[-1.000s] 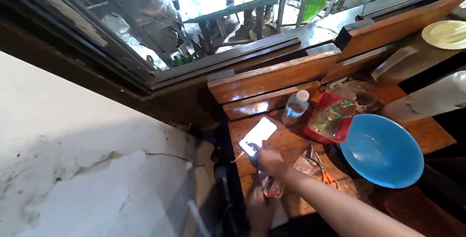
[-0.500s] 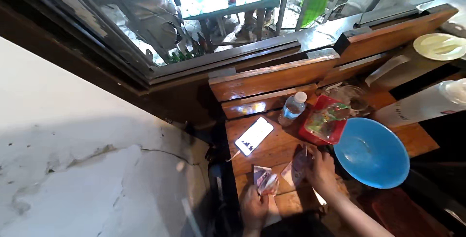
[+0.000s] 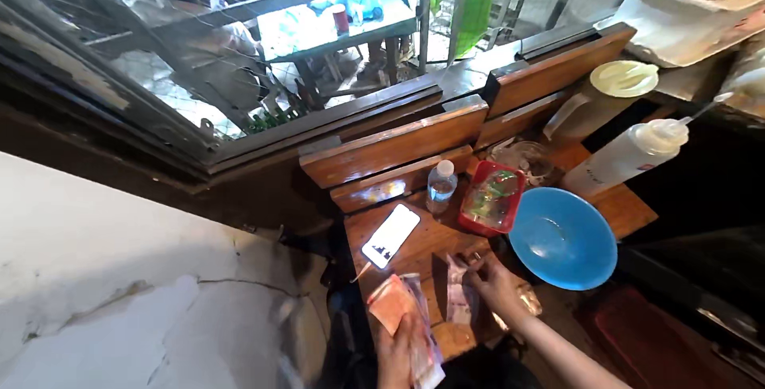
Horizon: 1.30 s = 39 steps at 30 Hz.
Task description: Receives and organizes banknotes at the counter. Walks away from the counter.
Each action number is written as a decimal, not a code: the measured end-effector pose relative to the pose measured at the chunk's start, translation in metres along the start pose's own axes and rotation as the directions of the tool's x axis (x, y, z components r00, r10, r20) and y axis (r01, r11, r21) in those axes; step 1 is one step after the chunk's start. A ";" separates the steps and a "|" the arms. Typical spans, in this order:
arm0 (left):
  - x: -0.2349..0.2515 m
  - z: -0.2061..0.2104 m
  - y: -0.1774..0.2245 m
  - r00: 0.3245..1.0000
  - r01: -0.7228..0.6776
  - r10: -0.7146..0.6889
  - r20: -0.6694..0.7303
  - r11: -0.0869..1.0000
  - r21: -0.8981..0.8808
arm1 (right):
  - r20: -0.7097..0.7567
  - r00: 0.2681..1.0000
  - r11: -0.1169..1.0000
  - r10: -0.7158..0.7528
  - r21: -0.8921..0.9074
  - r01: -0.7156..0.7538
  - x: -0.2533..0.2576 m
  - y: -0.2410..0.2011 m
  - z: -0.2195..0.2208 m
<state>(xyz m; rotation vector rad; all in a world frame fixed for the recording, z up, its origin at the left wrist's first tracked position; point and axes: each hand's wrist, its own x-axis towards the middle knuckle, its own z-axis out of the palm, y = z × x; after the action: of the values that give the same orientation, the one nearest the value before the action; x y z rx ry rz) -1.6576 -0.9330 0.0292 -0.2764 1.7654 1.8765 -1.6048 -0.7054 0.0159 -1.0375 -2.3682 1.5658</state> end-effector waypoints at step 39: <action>0.075 -0.002 0.031 0.959 -0.271 0.223 0.178 0.519 0.810 | 0.462 0.812 0.935 0.355 -0.186 -0.303 -0.057 0.020 0.011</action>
<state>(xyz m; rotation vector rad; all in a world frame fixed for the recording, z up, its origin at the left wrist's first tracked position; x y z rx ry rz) -1.7367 -0.9164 0.0180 0.4153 2.5283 0.9506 -1.5572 -0.7430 0.0089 -1.2543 -2.7302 2.0610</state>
